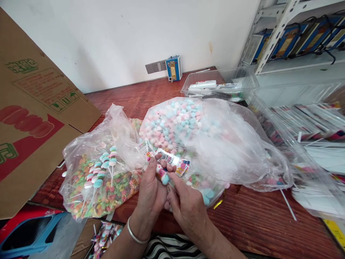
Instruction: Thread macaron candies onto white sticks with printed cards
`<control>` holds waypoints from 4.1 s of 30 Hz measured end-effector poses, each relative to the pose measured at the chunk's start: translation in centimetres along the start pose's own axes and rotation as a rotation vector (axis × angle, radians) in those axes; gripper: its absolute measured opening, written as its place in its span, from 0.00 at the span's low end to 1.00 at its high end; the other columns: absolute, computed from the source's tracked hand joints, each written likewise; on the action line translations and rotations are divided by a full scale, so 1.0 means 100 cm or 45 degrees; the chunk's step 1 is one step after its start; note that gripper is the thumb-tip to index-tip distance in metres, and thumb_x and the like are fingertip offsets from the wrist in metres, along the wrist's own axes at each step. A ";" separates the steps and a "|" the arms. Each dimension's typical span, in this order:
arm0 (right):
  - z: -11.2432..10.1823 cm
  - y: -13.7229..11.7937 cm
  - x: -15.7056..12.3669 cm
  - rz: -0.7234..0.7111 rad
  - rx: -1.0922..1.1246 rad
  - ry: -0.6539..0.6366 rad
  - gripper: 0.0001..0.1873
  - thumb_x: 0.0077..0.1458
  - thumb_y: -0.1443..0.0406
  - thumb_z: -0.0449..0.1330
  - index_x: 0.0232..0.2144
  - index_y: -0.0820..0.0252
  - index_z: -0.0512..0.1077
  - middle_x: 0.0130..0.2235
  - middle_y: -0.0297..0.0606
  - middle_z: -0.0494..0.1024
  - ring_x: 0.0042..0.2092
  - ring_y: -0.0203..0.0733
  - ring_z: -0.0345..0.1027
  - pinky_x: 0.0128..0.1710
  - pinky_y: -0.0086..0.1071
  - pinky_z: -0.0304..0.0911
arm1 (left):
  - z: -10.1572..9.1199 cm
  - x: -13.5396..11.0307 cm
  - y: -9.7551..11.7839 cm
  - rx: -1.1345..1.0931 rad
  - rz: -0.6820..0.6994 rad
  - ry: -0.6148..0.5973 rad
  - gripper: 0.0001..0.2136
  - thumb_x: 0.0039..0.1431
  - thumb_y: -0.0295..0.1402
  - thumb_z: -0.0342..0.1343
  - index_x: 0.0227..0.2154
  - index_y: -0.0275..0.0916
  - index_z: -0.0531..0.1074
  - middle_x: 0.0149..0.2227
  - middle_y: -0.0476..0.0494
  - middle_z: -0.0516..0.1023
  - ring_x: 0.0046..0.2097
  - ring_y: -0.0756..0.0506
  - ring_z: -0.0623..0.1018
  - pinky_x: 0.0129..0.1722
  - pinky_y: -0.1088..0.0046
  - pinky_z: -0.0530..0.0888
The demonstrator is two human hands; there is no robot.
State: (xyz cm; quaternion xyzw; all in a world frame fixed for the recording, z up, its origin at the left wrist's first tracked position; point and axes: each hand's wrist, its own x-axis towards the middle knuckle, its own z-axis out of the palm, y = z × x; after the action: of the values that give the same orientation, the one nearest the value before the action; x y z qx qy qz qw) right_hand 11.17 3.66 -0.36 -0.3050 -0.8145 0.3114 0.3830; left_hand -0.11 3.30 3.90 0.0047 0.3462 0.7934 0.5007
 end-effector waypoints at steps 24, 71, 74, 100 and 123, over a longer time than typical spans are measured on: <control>-0.005 -0.002 -0.006 0.416 0.558 -0.178 0.15 0.64 0.56 0.50 0.30 0.57 0.69 0.26 0.36 0.71 0.25 0.38 0.63 0.23 0.28 0.59 | 0.004 -0.007 -0.003 -0.029 -0.084 -0.024 0.13 0.58 0.43 0.59 0.31 0.36 0.72 0.29 0.46 0.75 0.32 0.48 0.76 0.41 0.67 0.75; -0.020 0.005 0.039 0.452 0.420 -0.214 0.13 0.64 0.59 0.50 0.31 0.58 0.69 0.28 0.32 0.71 0.30 0.38 0.63 0.30 0.29 0.58 | 0.033 0.066 0.038 -0.085 -0.052 -0.143 0.11 0.58 0.40 0.61 0.37 0.39 0.71 0.21 0.58 0.59 0.19 0.57 0.62 0.22 0.81 0.65; -0.018 0.003 0.039 0.407 0.294 -0.178 0.12 0.64 0.61 0.49 0.32 0.58 0.68 0.27 0.32 0.70 0.28 0.38 0.63 0.29 0.29 0.58 | 0.035 0.056 0.025 -0.080 -0.042 -0.124 0.13 0.58 0.43 0.60 0.36 0.38 0.69 0.21 0.58 0.56 0.19 0.57 0.60 0.22 0.81 0.65; -0.017 0.005 0.031 0.118 -0.088 -0.080 0.12 0.64 0.64 0.48 0.32 0.60 0.70 0.24 0.35 0.71 0.25 0.39 0.64 0.26 0.29 0.56 | 0.040 0.049 0.016 -0.007 -0.015 -0.001 0.13 0.59 0.44 0.58 0.37 0.39 0.68 0.23 0.55 0.62 0.21 0.56 0.64 0.25 0.79 0.69; -0.013 0.006 0.037 0.619 0.844 -0.228 0.17 0.64 0.55 0.51 0.31 0.60 0.69 0.14 0.24 0.59 0.15 0.30 0.48 0.17 0.26 0.46 | 0.038 0.051 0.022 -0.139 -0.033 -0.270 0.14 0.61 0.44 0.56 0.40 0.38 0.70 0.22 0.58 0.57 0.20 0.58 0.61 0.25 0.80 0.67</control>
State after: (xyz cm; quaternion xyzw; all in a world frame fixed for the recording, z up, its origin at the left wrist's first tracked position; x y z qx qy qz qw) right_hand 10.43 7.14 1.42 -0.3205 -0.6045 0.6632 0.3035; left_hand -3.06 8.87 6.27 0.0569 0.2476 0.7996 0.5442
